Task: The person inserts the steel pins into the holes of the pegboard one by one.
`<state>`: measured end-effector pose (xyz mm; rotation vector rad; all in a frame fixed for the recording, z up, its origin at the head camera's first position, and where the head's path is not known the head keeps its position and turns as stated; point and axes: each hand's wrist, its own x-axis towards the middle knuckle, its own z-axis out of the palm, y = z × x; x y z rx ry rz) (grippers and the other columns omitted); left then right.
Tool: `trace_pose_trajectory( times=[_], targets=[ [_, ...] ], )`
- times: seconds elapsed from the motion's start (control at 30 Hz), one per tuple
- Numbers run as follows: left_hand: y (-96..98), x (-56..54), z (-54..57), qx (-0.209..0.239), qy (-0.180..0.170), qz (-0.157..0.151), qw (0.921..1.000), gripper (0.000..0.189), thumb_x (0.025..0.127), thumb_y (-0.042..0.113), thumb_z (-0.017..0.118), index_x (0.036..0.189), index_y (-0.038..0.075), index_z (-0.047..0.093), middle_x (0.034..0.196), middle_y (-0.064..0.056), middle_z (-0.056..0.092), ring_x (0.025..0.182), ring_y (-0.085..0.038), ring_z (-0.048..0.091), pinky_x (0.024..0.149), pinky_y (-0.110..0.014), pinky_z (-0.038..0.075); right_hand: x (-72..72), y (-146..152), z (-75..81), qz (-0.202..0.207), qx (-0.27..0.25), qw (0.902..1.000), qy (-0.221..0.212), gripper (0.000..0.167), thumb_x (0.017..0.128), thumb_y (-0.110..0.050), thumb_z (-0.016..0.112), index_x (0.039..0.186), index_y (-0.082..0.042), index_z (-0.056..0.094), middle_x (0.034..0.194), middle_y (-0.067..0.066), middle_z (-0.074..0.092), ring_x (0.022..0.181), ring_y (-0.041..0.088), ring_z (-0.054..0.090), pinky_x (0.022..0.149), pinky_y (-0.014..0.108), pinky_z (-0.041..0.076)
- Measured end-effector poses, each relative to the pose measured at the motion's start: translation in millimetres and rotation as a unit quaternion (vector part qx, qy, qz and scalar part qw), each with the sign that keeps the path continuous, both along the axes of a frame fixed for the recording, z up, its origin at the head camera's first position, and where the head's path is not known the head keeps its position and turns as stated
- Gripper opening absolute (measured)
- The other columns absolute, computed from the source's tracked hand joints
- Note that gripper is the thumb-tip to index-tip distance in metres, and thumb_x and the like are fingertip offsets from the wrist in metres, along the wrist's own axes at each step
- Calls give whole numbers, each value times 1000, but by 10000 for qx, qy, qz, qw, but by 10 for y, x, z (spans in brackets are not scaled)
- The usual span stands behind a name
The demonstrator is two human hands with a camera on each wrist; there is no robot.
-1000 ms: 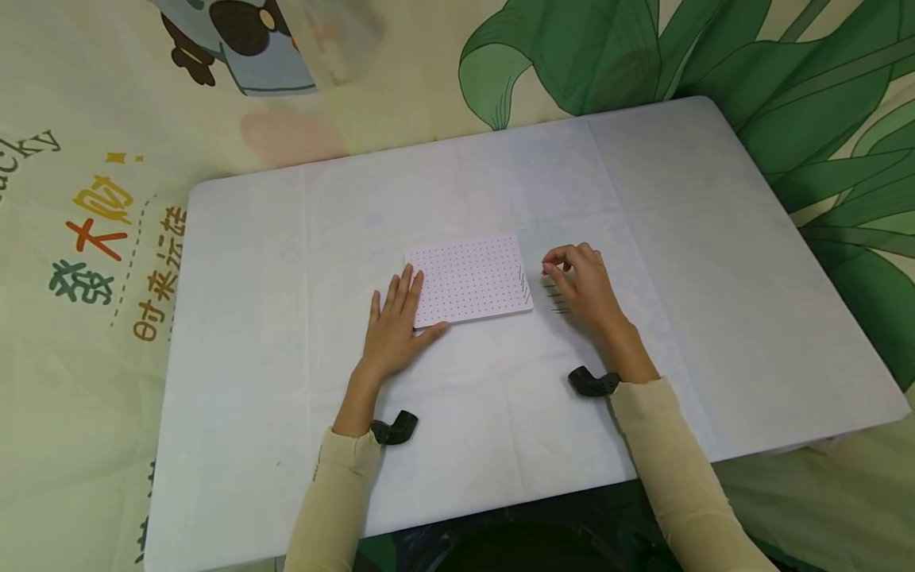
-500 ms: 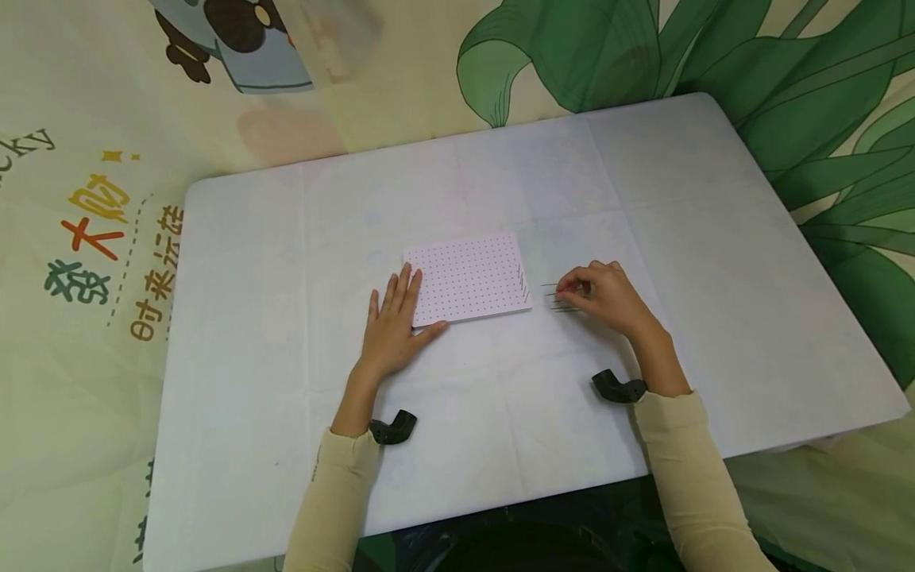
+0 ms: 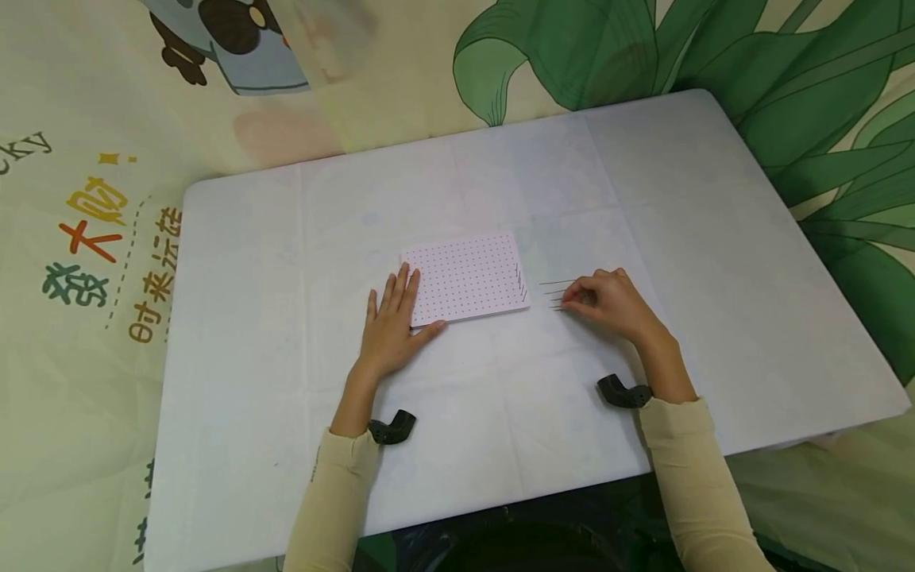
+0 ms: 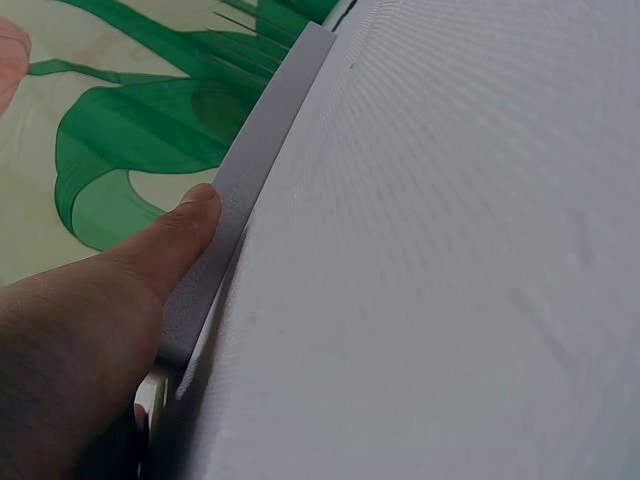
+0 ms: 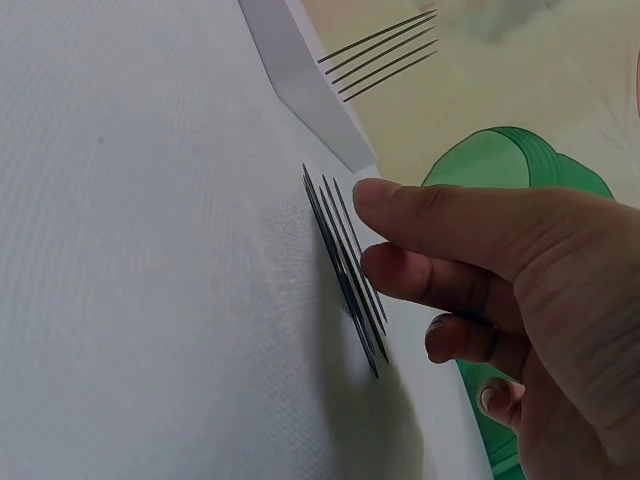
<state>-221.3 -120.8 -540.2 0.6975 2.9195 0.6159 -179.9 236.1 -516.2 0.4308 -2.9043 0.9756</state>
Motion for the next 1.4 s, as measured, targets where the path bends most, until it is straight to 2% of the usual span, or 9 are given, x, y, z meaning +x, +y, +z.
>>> trace_pose_trajectory(
  times=[0.4, 0.7, 1.17, 1.4],
  targets=[
    [-8, -7, -10, -7, 26, -20, 10000, 91, 85, 64, 46, 150, 20, 0, 154, 5, -8, 140, -23, -3, 109, -48, -7, 27, 21, -48, 27, 69, 10000, 59, 8, 74, -12, 78, 79, -12, 71, 66, -7, 63, 62, 12, 45, 70, 34, 26],
    [-5, -11, -7, -31, 42, -10, 10000, 92, 84, 64, 47, 150, 20, 0, 154, 5, -9, 140, -23, -3, 109, -48, -7, 34, 4, -23, 52, 79, 9999, 144, 9, 72, -11, 79, 77, -13, 71, 64, -8, 61, 62, 12, 45, 68, 33, 24],
    [-5, -7, -6, -18, 45, -28, 10000, 92, 85, 63, 48, 150, 19, 1, 154, 4, -8, 140, -23, -3, 109, -48, -7, 28, -20, 7, 103, 518, 9986, 13, 6, 74, -14, 77, 77, -13, 73, 62, -9, 57, 61, 12, 40, 69, 34, 25],
    [-3, -5, -10, 4, 50, -23, 10000, 92, 84, 62, 49, 150, 18, 2, 154, 3, -7, 140, -24, -2, 109, -48, -7, 31, -47, 18, 126, 670, 9975, -159, 6, 76, -13, 76, 80, -11, 72, 67, -6, 62, 67, 13, 46, 70, 34, 26]
  ],
)
